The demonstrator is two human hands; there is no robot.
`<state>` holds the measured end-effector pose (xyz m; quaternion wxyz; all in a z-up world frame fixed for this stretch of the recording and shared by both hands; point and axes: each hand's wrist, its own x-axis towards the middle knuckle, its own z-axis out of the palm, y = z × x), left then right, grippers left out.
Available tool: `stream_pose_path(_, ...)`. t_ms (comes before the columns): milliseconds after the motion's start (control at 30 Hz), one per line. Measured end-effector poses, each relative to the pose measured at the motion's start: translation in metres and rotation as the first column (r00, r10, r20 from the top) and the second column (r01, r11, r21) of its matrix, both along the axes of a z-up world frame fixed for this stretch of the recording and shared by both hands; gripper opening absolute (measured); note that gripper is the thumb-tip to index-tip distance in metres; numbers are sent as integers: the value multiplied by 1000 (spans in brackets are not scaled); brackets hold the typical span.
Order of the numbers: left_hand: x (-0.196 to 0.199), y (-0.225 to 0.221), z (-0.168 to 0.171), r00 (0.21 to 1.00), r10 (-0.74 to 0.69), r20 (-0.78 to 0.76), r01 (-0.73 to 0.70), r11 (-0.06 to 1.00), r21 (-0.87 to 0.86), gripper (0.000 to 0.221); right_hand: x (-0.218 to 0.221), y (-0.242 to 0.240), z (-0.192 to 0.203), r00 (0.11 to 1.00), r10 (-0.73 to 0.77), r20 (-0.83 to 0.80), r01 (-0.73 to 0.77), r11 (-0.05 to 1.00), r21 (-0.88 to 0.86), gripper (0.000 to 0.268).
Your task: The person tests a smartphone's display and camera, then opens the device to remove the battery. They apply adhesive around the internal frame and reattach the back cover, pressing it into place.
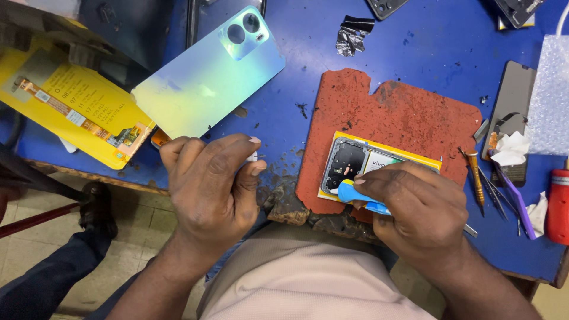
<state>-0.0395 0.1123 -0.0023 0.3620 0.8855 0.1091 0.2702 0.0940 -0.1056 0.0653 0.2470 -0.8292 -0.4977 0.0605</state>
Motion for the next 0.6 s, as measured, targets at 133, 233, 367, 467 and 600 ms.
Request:
stream_pose_path(133,0,1,0,1000,-3,3,3,1000,-3,17,0,3,-1,1000,13,15,-13,1000,3,35)
stream_pose_path(233,0,1,1,1000,0,0,0,1000,-11,16,1,5,-1,1000,23,17,-23,1000,-5,34)
stream_pose_path(367,0,1,0,1000,-6,-4,6,1000,-14,16,3,7,0,999,25,20,-25,1000,-1,34)
stream_pose_path(467,0,1,0,1000,-4,-3,4,1000,-8,16,5,8,0,1000,22,22,-21,1000,-6,34)
stream_pose_path(600,0,2,-1,1000,-5,-4,5,1000,-9,15,8,10,0,1000,24,19,-24,1000,-5,33)
